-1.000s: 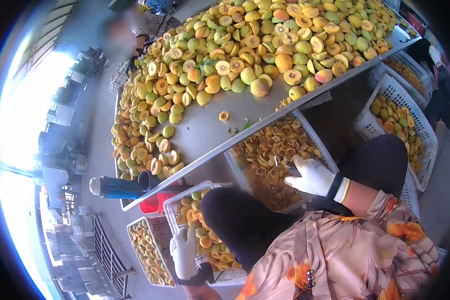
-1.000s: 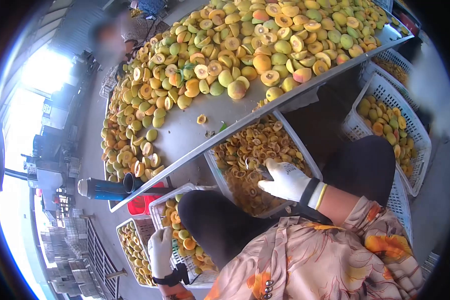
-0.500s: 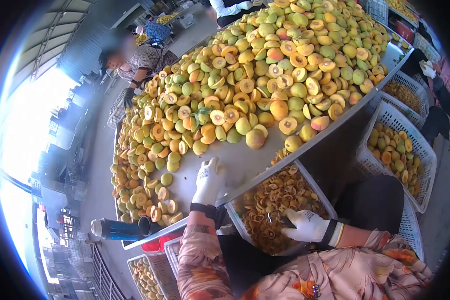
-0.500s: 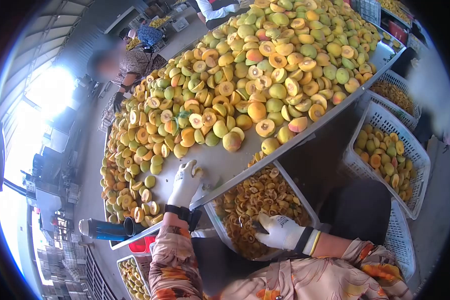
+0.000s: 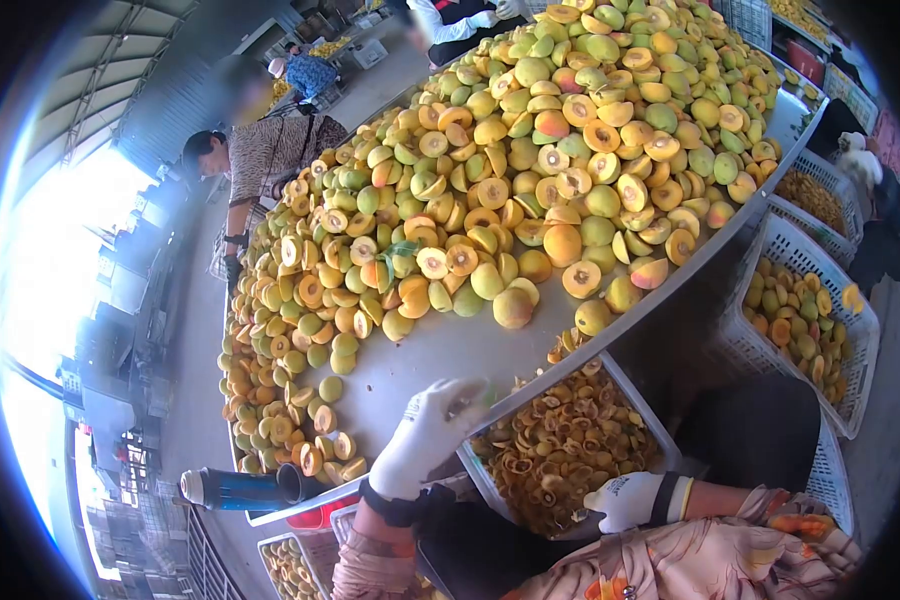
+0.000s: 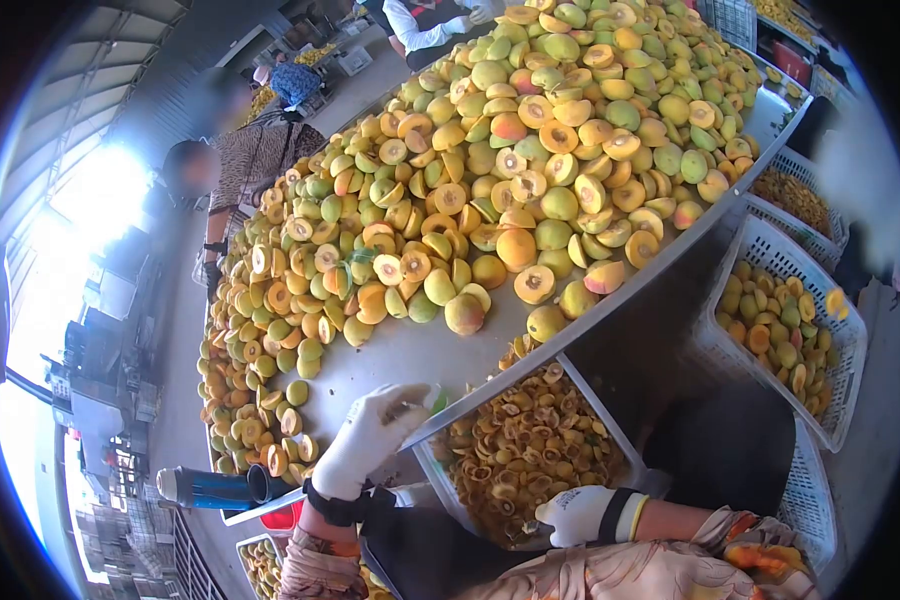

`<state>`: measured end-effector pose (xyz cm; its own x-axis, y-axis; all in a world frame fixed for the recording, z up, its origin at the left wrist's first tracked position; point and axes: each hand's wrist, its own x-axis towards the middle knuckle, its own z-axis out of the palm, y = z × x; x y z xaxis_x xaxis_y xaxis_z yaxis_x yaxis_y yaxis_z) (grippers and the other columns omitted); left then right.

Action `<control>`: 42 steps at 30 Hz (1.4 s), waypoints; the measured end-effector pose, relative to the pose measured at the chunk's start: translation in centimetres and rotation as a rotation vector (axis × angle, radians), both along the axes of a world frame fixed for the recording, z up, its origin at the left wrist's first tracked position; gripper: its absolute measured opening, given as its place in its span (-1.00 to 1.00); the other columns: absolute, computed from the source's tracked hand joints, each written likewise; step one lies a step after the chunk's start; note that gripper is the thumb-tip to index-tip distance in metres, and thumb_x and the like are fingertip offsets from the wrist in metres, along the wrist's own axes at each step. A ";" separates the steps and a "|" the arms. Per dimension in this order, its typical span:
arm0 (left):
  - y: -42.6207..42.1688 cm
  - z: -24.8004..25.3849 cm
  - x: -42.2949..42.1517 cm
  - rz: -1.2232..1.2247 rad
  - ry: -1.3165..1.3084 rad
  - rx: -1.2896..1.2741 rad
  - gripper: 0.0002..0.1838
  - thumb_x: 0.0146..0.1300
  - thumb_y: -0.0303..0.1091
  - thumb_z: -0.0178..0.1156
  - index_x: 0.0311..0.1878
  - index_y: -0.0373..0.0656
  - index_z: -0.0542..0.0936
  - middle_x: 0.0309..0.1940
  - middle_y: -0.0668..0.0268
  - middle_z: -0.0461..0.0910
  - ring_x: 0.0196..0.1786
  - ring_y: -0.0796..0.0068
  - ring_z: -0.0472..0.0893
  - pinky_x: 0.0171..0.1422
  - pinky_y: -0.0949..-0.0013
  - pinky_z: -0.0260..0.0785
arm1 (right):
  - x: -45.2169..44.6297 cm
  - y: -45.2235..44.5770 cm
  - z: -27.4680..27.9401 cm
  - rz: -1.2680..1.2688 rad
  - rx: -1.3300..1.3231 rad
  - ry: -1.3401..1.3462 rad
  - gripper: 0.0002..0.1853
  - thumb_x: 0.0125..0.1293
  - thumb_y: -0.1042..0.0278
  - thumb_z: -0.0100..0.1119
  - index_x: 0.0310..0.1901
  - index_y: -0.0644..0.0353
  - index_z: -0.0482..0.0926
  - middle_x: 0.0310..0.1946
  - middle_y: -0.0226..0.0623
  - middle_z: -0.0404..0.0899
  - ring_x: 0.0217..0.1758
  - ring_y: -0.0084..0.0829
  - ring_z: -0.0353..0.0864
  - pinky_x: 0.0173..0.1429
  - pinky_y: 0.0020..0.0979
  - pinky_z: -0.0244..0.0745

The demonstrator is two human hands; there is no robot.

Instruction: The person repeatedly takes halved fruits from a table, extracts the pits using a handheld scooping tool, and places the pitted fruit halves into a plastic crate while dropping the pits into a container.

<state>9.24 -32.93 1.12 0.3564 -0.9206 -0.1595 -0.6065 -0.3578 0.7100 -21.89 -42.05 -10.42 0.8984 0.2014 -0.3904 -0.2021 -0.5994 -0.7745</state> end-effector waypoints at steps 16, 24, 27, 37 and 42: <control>-7.7 -6.4 11.1 0.334 -0.601 0.060 -0.39 0.10 -0.20 0.46 0.25 -0.15 0.58 0.21 0.01 0.51 0.19 -0.04 0.61 0.23 0.05 0.52 | 1.9 -0.7 1.9 -0.175 0.012 0.117 -0.58 0.38 0.06 0.09 0.11 0.17 0.54 -0.07 0.10 0.70 0.02 0.10 0.71 0.10 0.02 0.55; 0.4 -0.8 -5.4 0.110 -0.582 -0.479 -0.39 0.04 -0.50 0.48 0.24 -0.10 0.62 0.18 0.01 0.52 0.13 0.00 0.63 0.17 0.12 0.56 | 3.1 -1.2 6.8 -1.001 0.837 -0.051 -0.64 0.48 0.15 0.28 0.13 0.21 0.57 -0.48 -0.41 0.62 -0.54 -0.62 0.57 -0.43 -0.53 0.48; 2.5 -0.4 -10.9 0.032 -0.575 -0.541 -0.34 0.00 -0.56 0.47 0.26 -0.05 0.61 0.22 -0.05 0.48 0.18 -0.10 0.59 0.21 0.06 0.55 | 2.8 0.1 9.1 -1.008 1.089 -0.142 -0.58 0.46 0.10 0.30 0.15 0.26 0.58 -0.35 -0.40 0.62 -0.51 -0.63 0.58 -0.48 -0.52 0.44; 6.3 2.1 -17.2 0.187 0.849 -0.621 -0.24 0.50 0.15 0.18 0.47 -0.32 0.37 0.29 0.06 0.54 0.27 0.29 0.58 0.43 0.25 0.40 | -0.4 2.6 12.9 -0.884 0.907 -0.324 -0.62 0.42 0.30 0.37 0.15 0.33 0.58 -0.30 -0.47 0.65 -0.29 -0.59 0.64 -0.16 -0.48 0.55; 6.0 -0.6 -18.1 0.453 0.710 -0.688 -0.43 0.59 0.05 0.07 0.30 -0.31 0.53 0.01 0.21 0.64 0.01 0.40 0.63 0.13 0.34 0.52 | 0.3 3.1 10.4 -0.734 0.013 -0.920 -0.58 0.38 0.26 0.41 0.13 0.32 0.53 -0.31 -0.23 0.68 -0.27 -0.31 0.73 -0.18 -0.27 0.58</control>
<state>-8.90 -26.92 0.50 0.7157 -0.6974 0.0363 0.1100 0.1640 0.9803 -21.64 -38.94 -0.03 0.7430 -0.4822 0.4642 0.1431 -0.5630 -0.8140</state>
